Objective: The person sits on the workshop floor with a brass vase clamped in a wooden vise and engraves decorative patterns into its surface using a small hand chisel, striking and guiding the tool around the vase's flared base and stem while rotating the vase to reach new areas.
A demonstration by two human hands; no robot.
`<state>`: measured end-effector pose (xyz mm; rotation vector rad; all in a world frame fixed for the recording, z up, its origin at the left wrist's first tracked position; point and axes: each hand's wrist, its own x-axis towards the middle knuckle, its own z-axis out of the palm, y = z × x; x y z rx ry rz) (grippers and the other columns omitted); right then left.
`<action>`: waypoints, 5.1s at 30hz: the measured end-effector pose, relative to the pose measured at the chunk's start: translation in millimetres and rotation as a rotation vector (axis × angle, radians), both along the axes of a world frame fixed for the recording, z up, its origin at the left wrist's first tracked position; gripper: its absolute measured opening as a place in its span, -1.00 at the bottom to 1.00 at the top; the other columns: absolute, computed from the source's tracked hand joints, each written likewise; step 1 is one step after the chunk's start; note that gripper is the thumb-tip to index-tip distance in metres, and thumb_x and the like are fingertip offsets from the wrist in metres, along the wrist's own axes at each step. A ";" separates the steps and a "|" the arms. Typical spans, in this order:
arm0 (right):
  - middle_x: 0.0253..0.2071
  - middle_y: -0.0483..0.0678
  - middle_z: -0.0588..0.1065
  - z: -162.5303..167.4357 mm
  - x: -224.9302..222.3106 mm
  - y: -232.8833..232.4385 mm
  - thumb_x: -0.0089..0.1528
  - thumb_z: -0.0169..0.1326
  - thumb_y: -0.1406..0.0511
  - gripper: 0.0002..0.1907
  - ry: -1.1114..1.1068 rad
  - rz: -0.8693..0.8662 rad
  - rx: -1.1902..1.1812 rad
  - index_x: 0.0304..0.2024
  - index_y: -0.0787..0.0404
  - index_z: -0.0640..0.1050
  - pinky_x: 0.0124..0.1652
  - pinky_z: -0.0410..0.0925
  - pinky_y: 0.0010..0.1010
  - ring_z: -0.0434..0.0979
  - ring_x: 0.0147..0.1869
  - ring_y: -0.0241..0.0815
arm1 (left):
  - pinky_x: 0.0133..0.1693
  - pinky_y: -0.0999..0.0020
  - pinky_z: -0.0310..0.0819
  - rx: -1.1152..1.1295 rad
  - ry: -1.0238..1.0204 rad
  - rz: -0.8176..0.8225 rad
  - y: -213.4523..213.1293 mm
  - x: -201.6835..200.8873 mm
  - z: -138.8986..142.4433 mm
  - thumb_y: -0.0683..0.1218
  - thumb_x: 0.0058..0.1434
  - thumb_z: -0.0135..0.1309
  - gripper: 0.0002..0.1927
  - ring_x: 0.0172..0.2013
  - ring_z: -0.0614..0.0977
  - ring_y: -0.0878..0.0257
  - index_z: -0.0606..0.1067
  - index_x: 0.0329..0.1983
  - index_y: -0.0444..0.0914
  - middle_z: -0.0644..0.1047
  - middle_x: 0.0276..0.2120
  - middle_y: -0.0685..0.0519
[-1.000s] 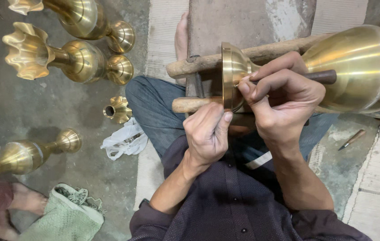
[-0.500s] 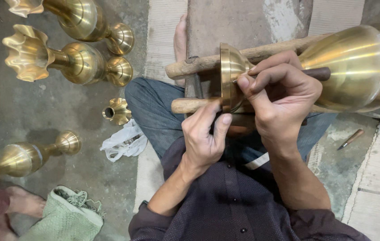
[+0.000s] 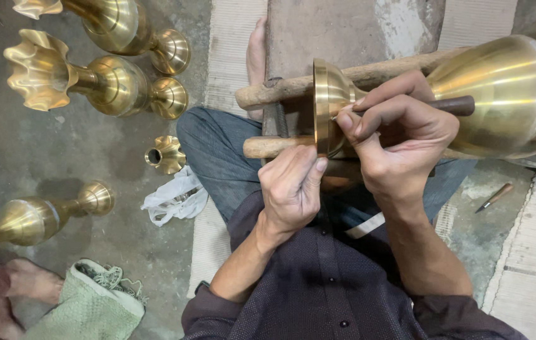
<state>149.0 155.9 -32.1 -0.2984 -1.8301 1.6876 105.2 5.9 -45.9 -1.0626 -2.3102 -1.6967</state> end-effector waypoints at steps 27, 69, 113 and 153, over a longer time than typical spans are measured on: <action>-0.17 -0.09 0.48 -1.0 -0.2 1.4 0.35 0.33 0.58 -0.70 0.001 -0.005 0.003 -0.41 0.33 0.52 -0.14 0.43 -0.66 0.48 -0.20 -0.44 | -0.33 0.13 0.39 -0.035 0.053 -0.066 -2.8 -4.8 -14.0 -0.31 0.24 0.17 -0.89 -0.43 0.51 -0.06 0.45 -0.33 -0.39 0.43 -0.47 -0.12; -0.16 -0.11 0.47 -1.5 1.0 -1.0 0.37 0.32 0.56 -0.72 -0.013 -0.020 -0.062 -0.38 0.32 0.51 -0.22 0.32 -0.71 0.40 -0.25 -0.49 | -0.35 0.13 0.36 -0.041 0.048 -0.053 0.5 -4.0 -16.9 -0.24 0.29 0.18 -0.90 -0.45 0.51 -0.06 0.48 -0.29 -0.35 0.43 -0.46 -0.11; -0.19 -0.07 0.47 1.2 -0.2 0.7 0.34 0.32 0.60 -0.69 0.001 -0.003 0.020 -0.43 0.34 0.51 -0.19 0.37 -0.67 0.45 -0.23 -0.43 | -0.43 0.23 0.36 -0.041 -0.052 0.015 5.1 -2.0 7.3 -0.22 0.41 0.08 -0.82 -0.48 0.52 0.02 0.43 -0.33 -0.35 0.42 -0.48 -0.07; -0.18 -0.10 0.48 -1.5 1.4 1.2 0.37 0.34 0.56 -0.70 -0.007 -0.001 -0.037 -0.40 0.33 0.52 -0.22 0.31 -0.70 0.40 -0.24 -0.48 | -0.38 0.17 0.37 -0.053 -0.184 0.023 4.0 -1.0 21.2 -0.13 0.43 0.04 -0.80 -0.46 0.53 -0.03 0.45 -0.28 -0.36 0.45 -0.46 -0.10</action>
